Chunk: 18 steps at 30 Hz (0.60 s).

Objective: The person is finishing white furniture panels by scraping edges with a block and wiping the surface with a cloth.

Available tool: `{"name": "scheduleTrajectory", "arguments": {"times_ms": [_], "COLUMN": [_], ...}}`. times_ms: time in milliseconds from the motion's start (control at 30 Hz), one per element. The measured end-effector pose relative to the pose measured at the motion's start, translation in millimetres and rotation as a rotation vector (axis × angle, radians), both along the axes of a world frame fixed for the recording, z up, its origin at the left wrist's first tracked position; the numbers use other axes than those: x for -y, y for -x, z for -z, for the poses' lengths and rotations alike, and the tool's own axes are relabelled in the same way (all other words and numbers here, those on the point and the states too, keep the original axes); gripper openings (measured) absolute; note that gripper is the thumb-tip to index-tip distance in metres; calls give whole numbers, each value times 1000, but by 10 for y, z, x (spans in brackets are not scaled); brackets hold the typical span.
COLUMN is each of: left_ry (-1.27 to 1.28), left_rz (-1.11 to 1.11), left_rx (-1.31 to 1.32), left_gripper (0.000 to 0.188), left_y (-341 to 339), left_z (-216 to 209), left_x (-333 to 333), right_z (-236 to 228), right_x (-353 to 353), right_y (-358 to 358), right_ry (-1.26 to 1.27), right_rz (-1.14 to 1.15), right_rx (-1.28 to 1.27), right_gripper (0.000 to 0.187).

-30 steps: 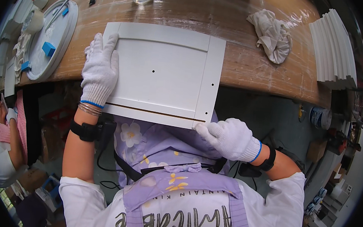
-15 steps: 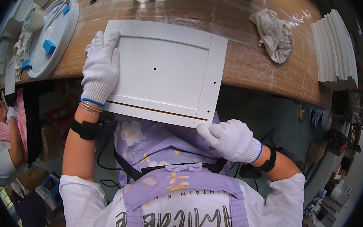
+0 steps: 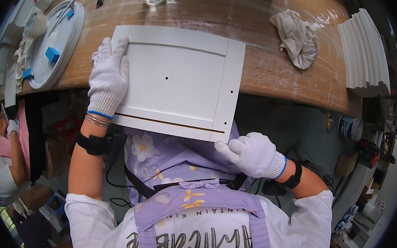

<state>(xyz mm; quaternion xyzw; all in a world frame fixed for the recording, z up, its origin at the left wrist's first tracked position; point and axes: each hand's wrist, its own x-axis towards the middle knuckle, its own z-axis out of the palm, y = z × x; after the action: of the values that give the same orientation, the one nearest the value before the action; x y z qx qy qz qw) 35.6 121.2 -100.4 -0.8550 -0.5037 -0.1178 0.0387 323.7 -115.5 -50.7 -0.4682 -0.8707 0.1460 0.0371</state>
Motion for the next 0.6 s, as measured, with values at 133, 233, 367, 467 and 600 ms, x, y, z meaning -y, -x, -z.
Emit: {"name": "scheduleTrajectory", "arguments": {"times_ms": [133, 233, 367, 467, 600], "left_ry": [5, -3, 10, 17, 32], "left_rz": [0, 2, -18, -7, -10], "left_rx": [1, 1, 3, 26, 4], "left_gripper": [45, 45, 45, 45, 46], "left_y": [11, 16, -12, -33, -23], "left_z": [5, 17, -16, -52, -24], "left_x": [-6, -13, 6, -15, 9], "right_z": [53, -16, 42, -70, -105], "right_x": [-25, 13, 4, -12, -157], "right_y": [-32, -12, -42, 21, 37], "right_ry": [-103, -2, -20, 138, -62], "right_rz": [178, 34, 98, -81, 101], "right_rx": [-104, 9, -44, 27, -149], "right_gripper": [43, 44, 43, 40, 32]}}
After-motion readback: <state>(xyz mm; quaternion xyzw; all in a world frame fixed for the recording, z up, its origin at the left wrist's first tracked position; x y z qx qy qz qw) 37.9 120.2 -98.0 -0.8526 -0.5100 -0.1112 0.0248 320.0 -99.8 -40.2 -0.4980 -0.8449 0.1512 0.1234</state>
